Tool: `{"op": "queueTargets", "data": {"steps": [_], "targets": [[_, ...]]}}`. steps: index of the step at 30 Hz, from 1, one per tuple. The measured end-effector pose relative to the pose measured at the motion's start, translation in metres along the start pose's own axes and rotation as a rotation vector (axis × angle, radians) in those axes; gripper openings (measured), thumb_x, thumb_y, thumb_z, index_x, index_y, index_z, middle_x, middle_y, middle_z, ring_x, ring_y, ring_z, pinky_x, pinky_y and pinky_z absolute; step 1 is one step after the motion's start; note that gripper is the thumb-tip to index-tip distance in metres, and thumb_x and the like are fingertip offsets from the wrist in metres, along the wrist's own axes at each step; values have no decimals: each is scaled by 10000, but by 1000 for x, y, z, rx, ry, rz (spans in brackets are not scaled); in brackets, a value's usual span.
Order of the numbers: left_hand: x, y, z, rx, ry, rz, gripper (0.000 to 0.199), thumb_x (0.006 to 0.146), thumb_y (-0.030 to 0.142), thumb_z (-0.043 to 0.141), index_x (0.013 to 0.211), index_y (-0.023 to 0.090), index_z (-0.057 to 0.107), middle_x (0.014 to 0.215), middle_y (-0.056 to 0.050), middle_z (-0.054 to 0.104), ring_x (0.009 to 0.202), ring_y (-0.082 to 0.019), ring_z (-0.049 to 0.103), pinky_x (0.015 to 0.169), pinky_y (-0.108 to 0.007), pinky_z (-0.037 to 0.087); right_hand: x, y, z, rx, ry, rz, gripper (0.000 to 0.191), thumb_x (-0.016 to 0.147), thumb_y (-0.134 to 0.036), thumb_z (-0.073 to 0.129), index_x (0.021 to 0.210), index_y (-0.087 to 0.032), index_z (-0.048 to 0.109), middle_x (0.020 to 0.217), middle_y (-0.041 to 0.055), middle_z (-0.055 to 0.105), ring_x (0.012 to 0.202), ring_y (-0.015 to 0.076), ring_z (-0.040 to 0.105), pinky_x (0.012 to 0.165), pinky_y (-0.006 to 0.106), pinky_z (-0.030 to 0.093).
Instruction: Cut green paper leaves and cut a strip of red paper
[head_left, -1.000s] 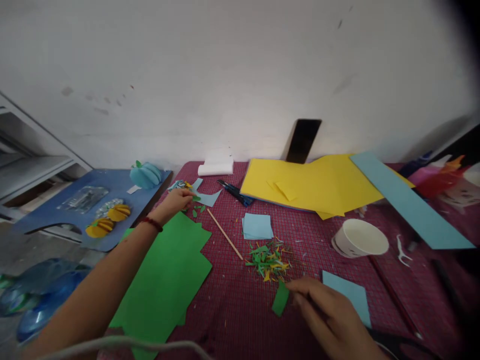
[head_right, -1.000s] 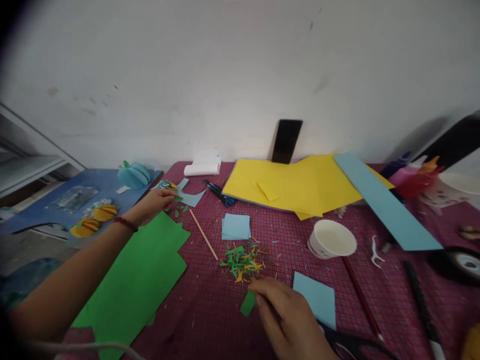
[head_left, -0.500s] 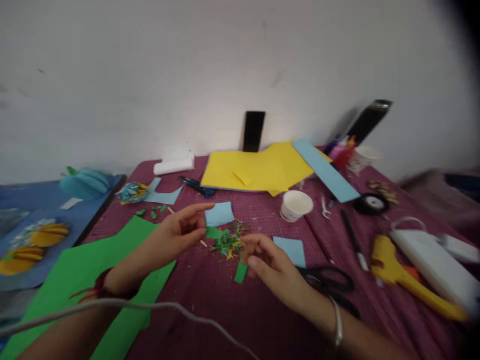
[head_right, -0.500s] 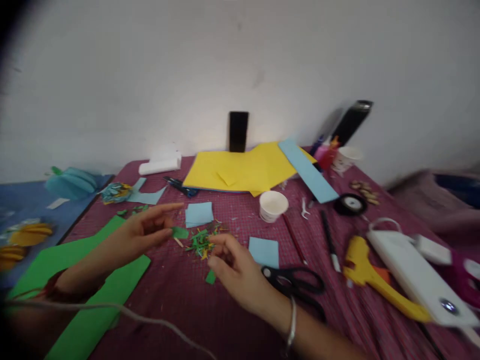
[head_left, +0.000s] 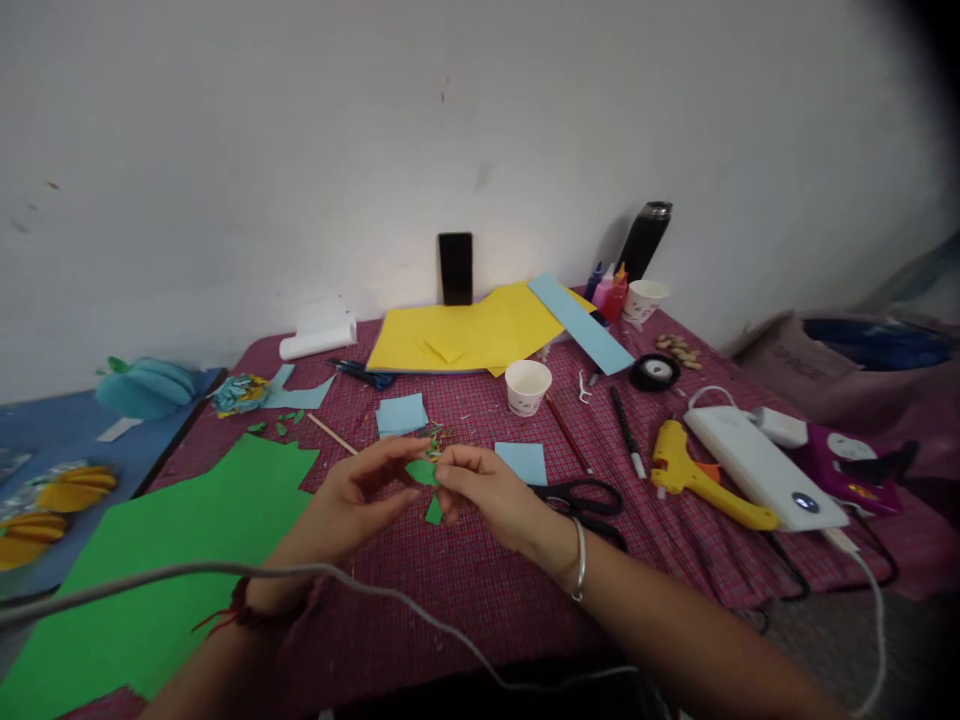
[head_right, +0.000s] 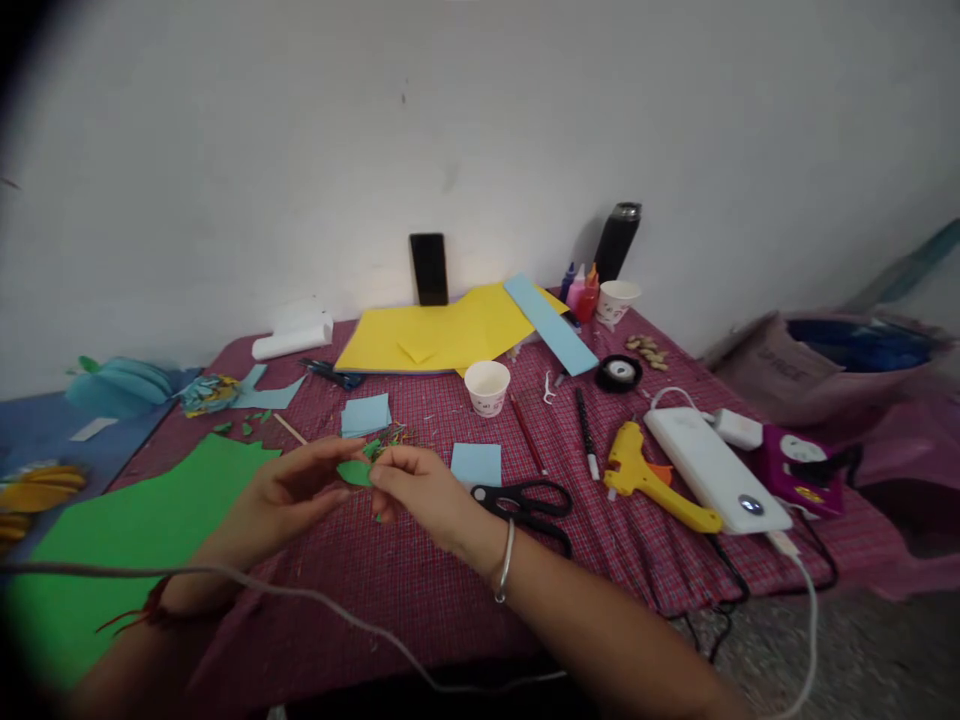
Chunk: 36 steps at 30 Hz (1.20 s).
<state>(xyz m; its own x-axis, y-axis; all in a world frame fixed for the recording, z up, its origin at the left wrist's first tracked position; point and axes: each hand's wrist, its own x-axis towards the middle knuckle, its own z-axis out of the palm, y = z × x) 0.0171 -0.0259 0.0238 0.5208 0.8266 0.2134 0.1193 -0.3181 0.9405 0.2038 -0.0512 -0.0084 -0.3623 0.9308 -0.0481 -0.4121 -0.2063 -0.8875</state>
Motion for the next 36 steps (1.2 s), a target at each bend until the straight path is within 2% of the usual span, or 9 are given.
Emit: {"op": "queueTargets", "data": {"steps": [6, 10, 19, 22, 25, 28, 30, 32, 36], "targets": [[4, -12, 9, -164, 107, -14, 375, 678, 186, 798, 1034, 285, 733, 941, -33, 725, 898, -172, 658, 817, -282, 530, 2, 0, -1, -15, -1, 3, 246, 762, -358, 675, 661, -182, 535, 546, -52, 574, 470, 71, 513, 504, 208, 417], [3, -29, 8, -294, 157, -43, 228, 673, 271, 814, 895, 272, 765, 924, -29, 704, 906, -168, 635, 825, -271, 503, 2, 0, -4, -54, -34, -27, 247, 760, -371, 688, 683, -178, 554, 553, -56, 574, 487, 73, 521, 525, 211, 433], [1, -34, 12, -457, 120, -31, 165, 681, 344, 808, 828, 281, 772, 840, -23, 668, 804, -152, 606, 731, -268, 496, 2, 2, -3, -41, -50, 25, 180, 794, -301, 640, 693, -171, 568, 560, -55, 574, 497, 72, 509, 522, 210, 425], [-2, -34, 10, -372, 48, 3, 315, 669, 297, 820, 977, 306, 755, 903, -27, 685, 861, -159, 614, 748, -258, 497, 3, 4, -4, 8, -54, 72, 122, 801, -236, 597, 702, -170, 568, 554, -53, 574, 487, 71, 508, 514, 201, 427], [-4, -33, 10, -183, -6, 95, 415, 710, 155, 773, 1082, 330, 720, 960, -29, 680, 917, -162, 615, 802, -271, 493, 4, 7, -6, 77, -65, 143, 98, 804, -215, 576, 718, -169, 566, 548, -51, 578, 463, 71, 509, 491, 194, 433], [-6, -29, 12, 0, 25, 220, 348, 738, 88, 723, 1008, 307, 744, 911, -27, 674, 869, -155, 618, 774, -275, 493, 5, 11, -9, 101, -85, 196, 96, 801, -210, 574, 716, -170, 554, 549, -50, 576, 452, 72, 509, 473, 191, 438], [-6, -27, 13, 72, 70, 242, 281, 741, 79, 716, 919, 292, 759, 863, -19, 678, 810, -143, 620, 723, -265, 491, 5, 11, -9, 92, -93, 204, 118, 818, -238, 568, 723, -172, 547, 554, -47, 571, 456, 72, 509, 472, 192, 441], [-7, -27, 15, 76, 138, 226, 231, 747, 87, 716, 860, 284, 761, 833, -8, 681, 777, -131, 618, 698, -255, 487, 5, 10, -9, 41, -74, 130, 147, 859, -301, 546, 780, -177, 550, 581, -42, 577, 476, 77, 520, 487, 200, 446], [-8, -31, 16, -32, 254, 175, 166, 757, 124, 722, 827, 272, 754, 818, -1, 680, 762, -126, 607, 683, -253, 483, 2, 4, -5, -133, -53, -170, 164, 856, -313, 581, 975, -210, 531, 719, -41, 578, 584, 93, 544, 565, 228, 459]]}}
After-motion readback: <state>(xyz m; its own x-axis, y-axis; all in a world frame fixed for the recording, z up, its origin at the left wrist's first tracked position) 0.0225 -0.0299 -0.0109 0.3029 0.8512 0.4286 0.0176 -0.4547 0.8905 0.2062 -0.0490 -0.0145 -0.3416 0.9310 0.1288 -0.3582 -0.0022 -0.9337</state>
